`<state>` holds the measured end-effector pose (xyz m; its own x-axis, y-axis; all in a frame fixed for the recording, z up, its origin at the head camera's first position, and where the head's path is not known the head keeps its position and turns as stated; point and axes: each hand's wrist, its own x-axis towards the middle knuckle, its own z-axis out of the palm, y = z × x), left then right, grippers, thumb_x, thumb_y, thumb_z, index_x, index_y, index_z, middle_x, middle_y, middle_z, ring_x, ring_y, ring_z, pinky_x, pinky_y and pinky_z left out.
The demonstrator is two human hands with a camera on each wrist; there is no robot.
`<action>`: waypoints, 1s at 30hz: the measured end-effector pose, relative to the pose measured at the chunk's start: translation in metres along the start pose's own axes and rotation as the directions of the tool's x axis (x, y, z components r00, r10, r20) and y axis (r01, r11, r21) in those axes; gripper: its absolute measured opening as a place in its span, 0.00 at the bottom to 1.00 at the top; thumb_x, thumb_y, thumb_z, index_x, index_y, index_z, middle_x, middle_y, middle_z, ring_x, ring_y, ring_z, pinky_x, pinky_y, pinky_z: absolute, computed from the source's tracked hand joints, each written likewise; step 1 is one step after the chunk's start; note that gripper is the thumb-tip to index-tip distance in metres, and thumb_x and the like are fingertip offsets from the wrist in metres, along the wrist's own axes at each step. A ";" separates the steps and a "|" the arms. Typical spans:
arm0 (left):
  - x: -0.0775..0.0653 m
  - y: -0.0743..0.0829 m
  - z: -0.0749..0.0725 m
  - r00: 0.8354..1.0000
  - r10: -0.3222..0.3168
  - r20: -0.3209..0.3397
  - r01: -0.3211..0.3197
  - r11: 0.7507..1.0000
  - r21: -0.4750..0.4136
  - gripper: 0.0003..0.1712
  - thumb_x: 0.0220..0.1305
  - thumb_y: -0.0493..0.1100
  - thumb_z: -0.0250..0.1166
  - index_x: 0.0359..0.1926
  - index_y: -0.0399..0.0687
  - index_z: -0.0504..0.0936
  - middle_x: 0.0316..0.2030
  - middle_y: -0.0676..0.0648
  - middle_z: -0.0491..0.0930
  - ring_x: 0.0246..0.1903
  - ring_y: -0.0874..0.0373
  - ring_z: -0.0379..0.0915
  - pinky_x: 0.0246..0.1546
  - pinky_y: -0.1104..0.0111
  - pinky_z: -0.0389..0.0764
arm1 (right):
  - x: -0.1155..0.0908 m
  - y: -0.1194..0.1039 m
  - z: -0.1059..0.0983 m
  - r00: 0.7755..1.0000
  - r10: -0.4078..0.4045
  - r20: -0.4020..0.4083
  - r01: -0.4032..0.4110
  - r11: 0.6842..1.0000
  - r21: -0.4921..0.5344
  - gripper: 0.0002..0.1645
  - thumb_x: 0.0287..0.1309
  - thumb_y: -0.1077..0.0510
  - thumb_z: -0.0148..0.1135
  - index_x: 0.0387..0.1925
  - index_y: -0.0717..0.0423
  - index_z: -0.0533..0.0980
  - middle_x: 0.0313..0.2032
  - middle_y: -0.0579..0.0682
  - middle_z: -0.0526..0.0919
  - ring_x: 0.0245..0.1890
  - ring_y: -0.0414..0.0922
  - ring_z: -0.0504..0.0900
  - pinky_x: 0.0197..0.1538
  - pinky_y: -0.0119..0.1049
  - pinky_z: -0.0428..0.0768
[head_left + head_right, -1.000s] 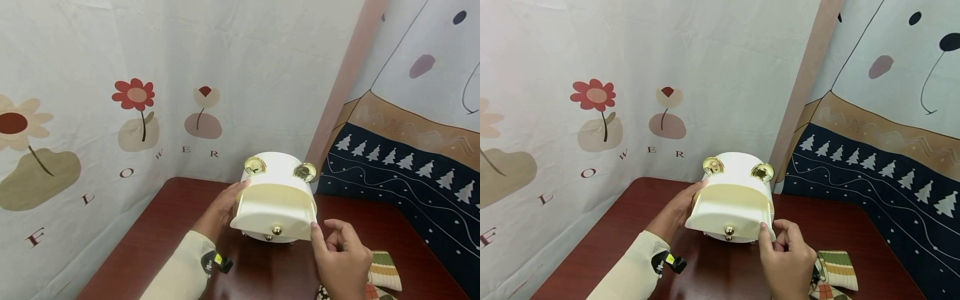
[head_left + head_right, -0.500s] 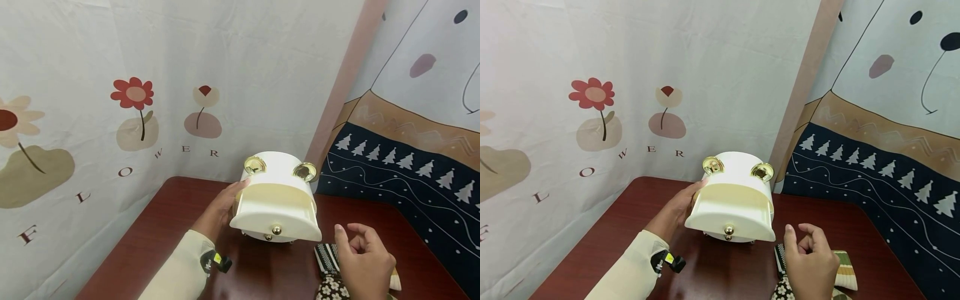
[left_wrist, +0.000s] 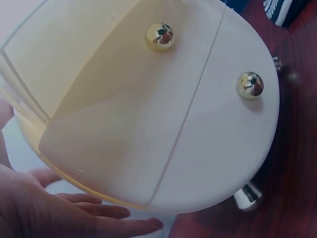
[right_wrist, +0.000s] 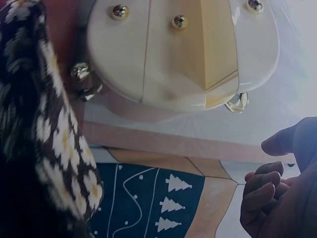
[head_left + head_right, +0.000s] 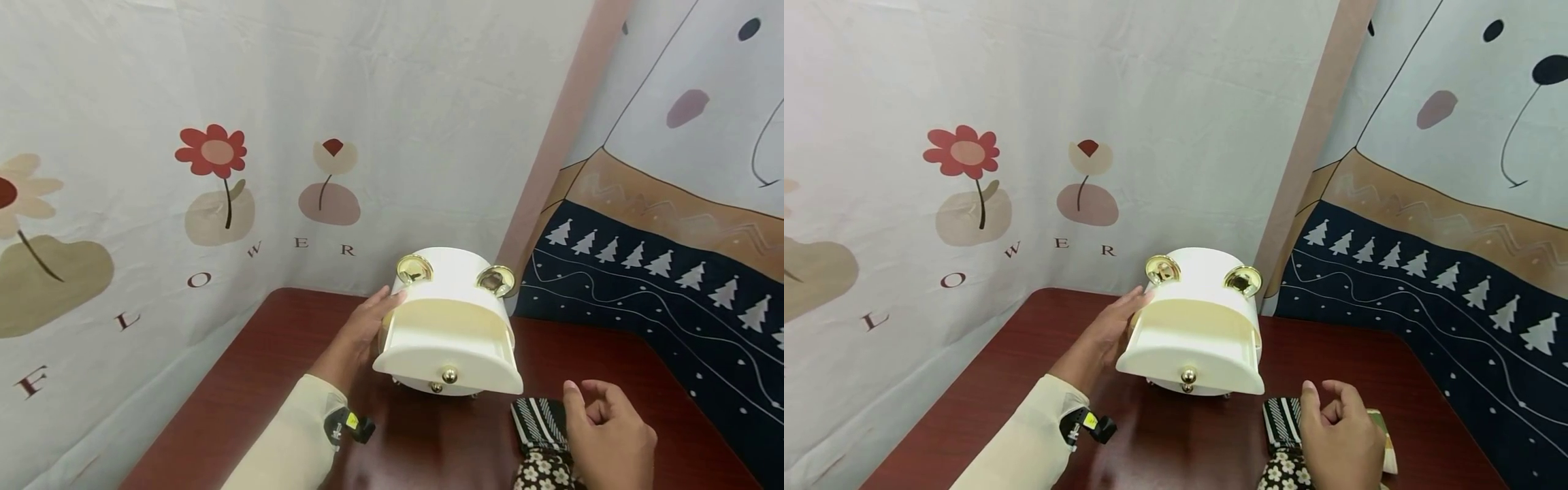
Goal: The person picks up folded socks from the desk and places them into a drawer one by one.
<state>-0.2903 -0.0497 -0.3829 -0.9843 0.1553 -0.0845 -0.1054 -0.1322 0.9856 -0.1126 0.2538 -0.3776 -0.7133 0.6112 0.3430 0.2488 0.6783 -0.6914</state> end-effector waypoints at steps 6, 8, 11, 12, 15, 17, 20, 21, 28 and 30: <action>-0.001 0.004 0.002 0.999 0.041 -0.023 -0.040 0.999 0.035 0.42 0.77 0.57 0.67 0.85 0.56 0.65 0.77 0.34 0.73 0.54 0.53 0.84 0.51 0.65 0.87 | 0.003 0.009 -0.001 0.994 0.041 0.100 -0.036 0.998 -0.046 0.28 0.78 0.41 0.62 0.60 0.61 0.80 0.19 0.48 0.78 0.16 0.44 0.75 0.38 0.45 0.82; -0.001 0.005 0.003 0.998 0.049 -0.027 -0.048 0.999 0.024 0.39 0.78 0.55 0.68 0.84 0.56 0.68 0.77 0.35 0.74 0.51 0.56 0.84 0.47 0.67 0.87 | 0.007 0.013 -0.001 0.981 0.059 0.186 -0.041 0.994 -0.098 0.32 0.78 0.39 0.61 0.62 0.64 0.79 0.21 0.49 0.79 0.19 0.46 0.77 0.39 0.51 0.83; -0.001 0.006 0.004 0.996 0.078 -0.034 -0.078 0.997 0.010 0.35 0.78 0.53 0.68 0.81 0.55 0.73 0.79 0.37 0.72 0.54 0.56 0.83 0.48 0.69 0.87 | 0.016 0.023 -0.001 0.925 0.074 0.373 0.002 0.980 -0.198 0.39 0.78 0.37 0.61 0.63 0.70 0.76 0.26 0.51 0.80 0.24 0.48 0.78 0.37 0.51 0.81; -0.002 0.006 0.004 0.996 0.086 -0.038 -0.086 0.996 0.012 0.34 0.78 0.52 0.68 0.80 0.55 0.74 0.79 0.38 0.71 0.55 0.55 0.83 0.49 0.69 0.86 | 0.019 0.026 -0.001 0.897 0.073 0.437 0.035 0.972 -0.233 0.40 0.77 0.36 0.61 0.62 0.72 0.76 0.27 0.52 0.80 0.25 0.49 0.78 0.36 0.50 0.80; -0.003 0.008 0.004 0.992 0.117 -0.045 -0.116 0.993 0.028 0.32 0.79 0.51 0.68 0.79 0.54 0.75 0.80 0.39 0.70 0.59 0.53 0.82 0.50 0.69 0.85 | 0.027 0.037 0.002 0.790 0.088 0.607 0.126 0.945 -0.302 0.42 0.75 0.35 0.65 0.58 0.75 0.77 0.31 0.55 0.82 0.30 0.49 0.80 0.36 0.49 0.81; -0.004 0.009 0.003 0.991 0.124 -0.048 -0.122 0.992 0.039 0.32 0.79 0.51 0.67 0.79 0.54 0.75 0.80 0.39 0.70 0.59 0.53 0.82 0.49 0.69 0.85 | 0.029 0.044 0.006 0.729 0.099 0.678 0.173 0.931 -0.322 0.41 0.72 0.36 0.69 0.55 0.75 0.77 0.33 0.56 0.82 0.31 0.50 0.81 0.37 0.50 0.82; -0.005 0.009 0.003 0.991 0.124 -0.049 -0.122 0.992 0.043 0.31 0.79 0.51 0.67 0.79 0.55 0.76 0.80 0.39 0.71 0.56 0.54 0.83 0.48 0.70 0.87 | 0.031 0.054 0.011 0.672 0.102 0.733 0.206 0.925 -0.318 0.38 0.67 0.40 0.75 0.51 0.73 0.78 0.36 0.55 0.85 0.34 0.49 0.84 0.40 0.51 0.85; -0.005 0.010 0.003 0.991 0.122 -0.049 -0.120 0.992 0.042 0.31 0.79 0.51 0.67 0.79 0.55 0.76 0.80 0.40 0.71 0.56 0.54 0.83 0.47 0.69 0.87 | 0.031 0.056 0.013 0.661 0.104 0.743 0.208 0.926 -0.314 0.36 0.66 0.41 0.77 0.51 0.73 0.78 0.37 0.55 0.85 0.35 0.49 0.84 0.40 0.51 0.86; -0.006 0.012 0.003 0.993 0.107 -0.048 -0.105 0.993 0.050 0.29 0.79 0.52 0.67 0.77 0.58 0.78 0.81 0.42 0.70 0.62 0.52 0.82 0.49 0.68 0.88 | 0.030 0.060 0.016 0.622 0.119 0.774 0.200 0.931 -0.304 0.39 0.61 0.44 0.82 0.53 0.75 0.78 0.40 0.57 0.88 0.40 0.53 0.88 0.43 0.53 0.88; -0.007 0.013 0.003 0.993 0.106 -0.046 -0.104 0.994 0.046 0.29 0.79 0.52 0.67 0.77 0.57 0.78 0.81 0.43 0.69 0.62 0.52 0.82 0.49 0.68 0.88 | 0.029 0.061 0.017 0.621 0.123 0.774 0.194 0.933 -0.304 0.40 0.59 0.44 0.83 0.52 0.76 0.79 0.40 0.57 0.89 0.41 0.54 0.88 0.44 0.54 0.88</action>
<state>-0.2848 -0.0493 -0.3695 -0.9954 0.0951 0.0137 0.0039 -0.1024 0.9947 -0.1293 0.3056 -0.4207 -0.9195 0.1477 -0.3643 0.2930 0.8753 -0.3846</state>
